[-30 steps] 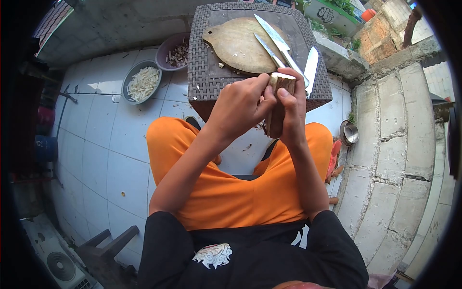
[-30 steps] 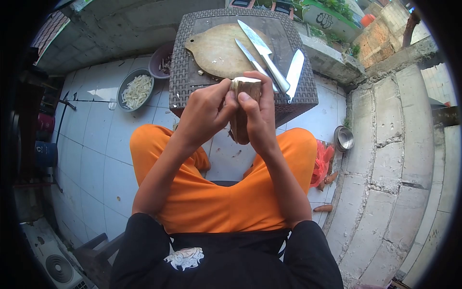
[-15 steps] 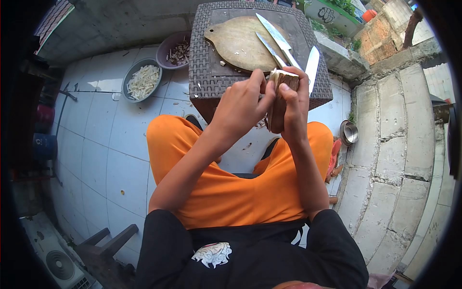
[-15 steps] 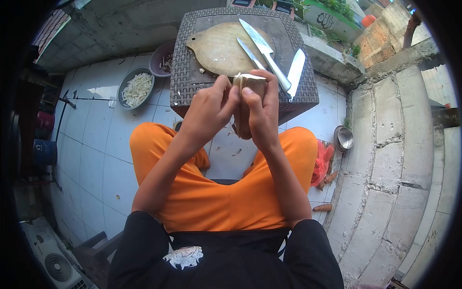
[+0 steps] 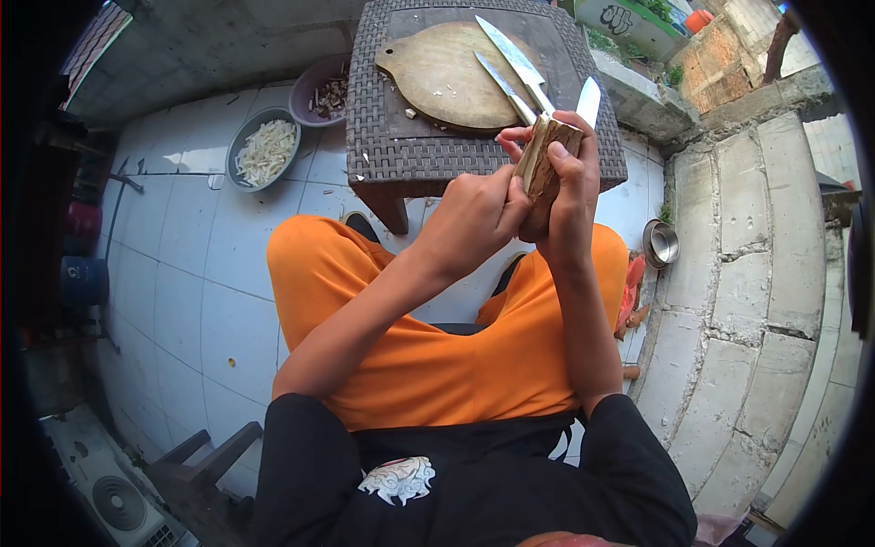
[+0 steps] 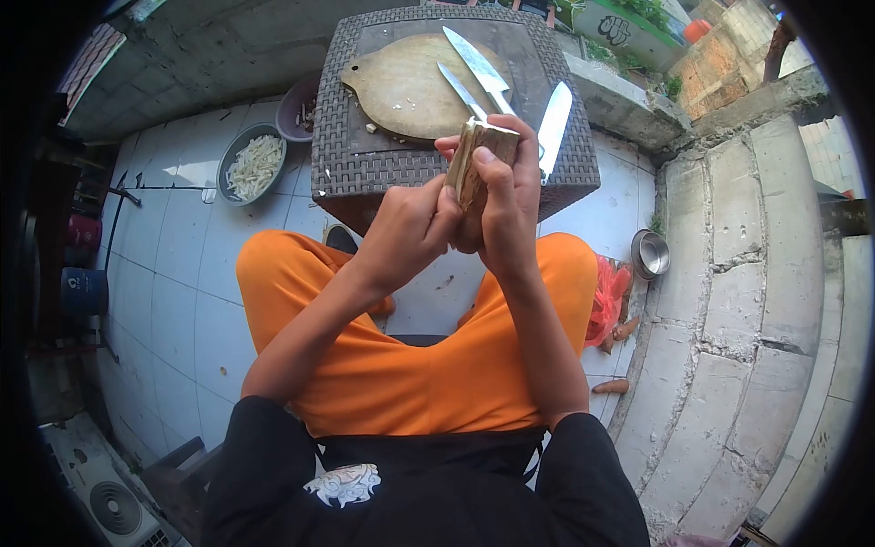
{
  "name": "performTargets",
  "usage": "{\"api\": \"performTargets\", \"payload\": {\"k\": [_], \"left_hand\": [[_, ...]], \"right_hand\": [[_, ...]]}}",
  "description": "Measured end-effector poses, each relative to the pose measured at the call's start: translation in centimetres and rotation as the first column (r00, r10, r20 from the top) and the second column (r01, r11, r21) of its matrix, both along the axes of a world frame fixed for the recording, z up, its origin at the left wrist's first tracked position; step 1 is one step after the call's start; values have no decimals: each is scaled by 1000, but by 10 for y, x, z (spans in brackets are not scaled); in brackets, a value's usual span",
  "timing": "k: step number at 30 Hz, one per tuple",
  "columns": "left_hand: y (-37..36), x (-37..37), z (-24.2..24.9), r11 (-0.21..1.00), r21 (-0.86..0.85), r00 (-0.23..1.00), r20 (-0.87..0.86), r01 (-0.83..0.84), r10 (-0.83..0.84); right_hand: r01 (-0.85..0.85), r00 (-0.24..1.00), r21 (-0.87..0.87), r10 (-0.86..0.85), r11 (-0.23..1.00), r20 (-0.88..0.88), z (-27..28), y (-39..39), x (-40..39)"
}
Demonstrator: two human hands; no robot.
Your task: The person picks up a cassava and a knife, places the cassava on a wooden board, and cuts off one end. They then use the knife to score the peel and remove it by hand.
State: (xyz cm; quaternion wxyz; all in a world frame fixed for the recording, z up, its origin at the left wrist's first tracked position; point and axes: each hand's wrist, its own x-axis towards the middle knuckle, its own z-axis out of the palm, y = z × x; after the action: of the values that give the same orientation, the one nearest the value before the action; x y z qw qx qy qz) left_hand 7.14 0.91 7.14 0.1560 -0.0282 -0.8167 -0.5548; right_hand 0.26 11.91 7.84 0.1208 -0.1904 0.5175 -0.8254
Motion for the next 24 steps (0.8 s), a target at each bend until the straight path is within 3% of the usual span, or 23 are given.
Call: {"api": "performTargets", "payload": {"k": [7,12,24], "left_hand": [[-1,2,7,1000,6,999,40,4,-5],[-3,3,16,988,155,993,113,-1,-17],[-9,0,1,966,252,989,150,-50,12]], "right_hand": [[-30,999,-22,29,999,-41,0,1,1],[-62,993,51,66,997,-96,0,2,0],[-179,979,104,187,978,-78,-1,-1,2]]}}
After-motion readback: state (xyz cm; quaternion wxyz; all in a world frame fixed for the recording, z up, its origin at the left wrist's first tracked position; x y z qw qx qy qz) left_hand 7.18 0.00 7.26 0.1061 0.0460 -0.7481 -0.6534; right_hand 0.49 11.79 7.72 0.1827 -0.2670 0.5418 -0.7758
